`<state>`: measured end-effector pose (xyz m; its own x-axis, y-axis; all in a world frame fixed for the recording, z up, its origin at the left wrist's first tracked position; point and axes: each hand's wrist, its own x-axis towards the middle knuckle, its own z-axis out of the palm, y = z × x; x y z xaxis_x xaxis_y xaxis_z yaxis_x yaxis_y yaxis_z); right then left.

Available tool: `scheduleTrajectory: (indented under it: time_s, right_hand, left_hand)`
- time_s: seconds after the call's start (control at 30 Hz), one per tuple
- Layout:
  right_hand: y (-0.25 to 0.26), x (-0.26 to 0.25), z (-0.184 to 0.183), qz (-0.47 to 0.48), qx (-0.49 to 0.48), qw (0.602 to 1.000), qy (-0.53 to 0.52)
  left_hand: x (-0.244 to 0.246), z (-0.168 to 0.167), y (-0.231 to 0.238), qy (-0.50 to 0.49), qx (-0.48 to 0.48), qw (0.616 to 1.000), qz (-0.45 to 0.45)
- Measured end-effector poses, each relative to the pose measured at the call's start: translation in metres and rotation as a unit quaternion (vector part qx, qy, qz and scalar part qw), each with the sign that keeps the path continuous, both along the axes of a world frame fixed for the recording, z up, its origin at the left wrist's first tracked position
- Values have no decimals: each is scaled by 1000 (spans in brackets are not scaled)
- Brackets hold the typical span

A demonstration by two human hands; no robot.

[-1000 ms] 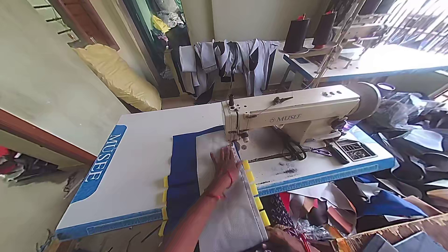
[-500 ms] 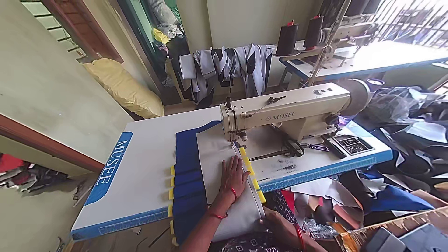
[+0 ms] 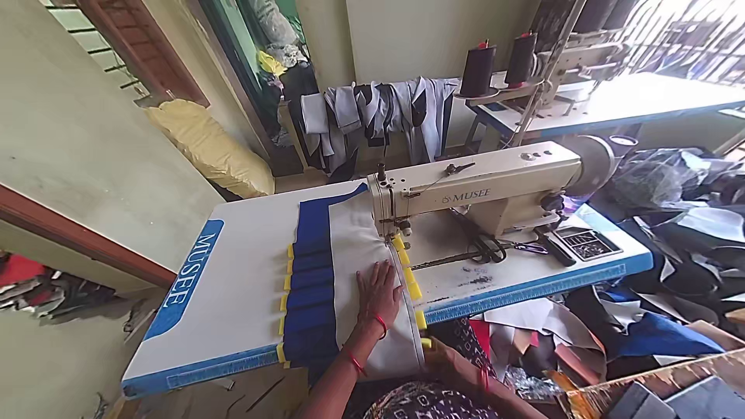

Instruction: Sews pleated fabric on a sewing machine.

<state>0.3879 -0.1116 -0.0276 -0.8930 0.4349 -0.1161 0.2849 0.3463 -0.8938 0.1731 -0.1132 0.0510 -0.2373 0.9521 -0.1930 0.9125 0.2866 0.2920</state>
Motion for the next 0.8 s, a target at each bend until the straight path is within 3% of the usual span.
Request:
scheduleTrajectory:
  time_s: [0.07, 0.17, 0.27, 0.37, 0.5, 0.63, 0.7, 0.8]
  right_hand:
    - [2, 1, -13, -3, 21, 1000, -11]
    - [5, -4, 8, -43, 48, 998, -19]
    - [8, -9, 31, -109, 17, 991, 73]
    - [6, -10, 31, -93, -33, 984, 146]
    - [1, 2, 4, 13, -48, 998, -28]
    - [1, -3, 9, -50, 26, 994, -91]
    - [7, -10, 30, -90, 31, 993, -68]
    - [12, -19, 44, -133, -4, 988, 72]
  left_hand:
    - [-8, -3, 4, 2, 6, 1000, 1]
    - [-18, -3, 14, -12, 9, 1000, 2]
    - [-27, 0, 25, -17, 17, 1000, -5]
    - [-16, 6, 19, -9, 4, 1000, -4]
    - [2, -6, -2, 22, 21, 999, -35]
    - [-12, -14, 11, 26, 41, 999, -23]
    - [-21, -10, 24, 20, 33, 999, -22]
    - [-24, -1, 36, 18, 29, 999, -18]
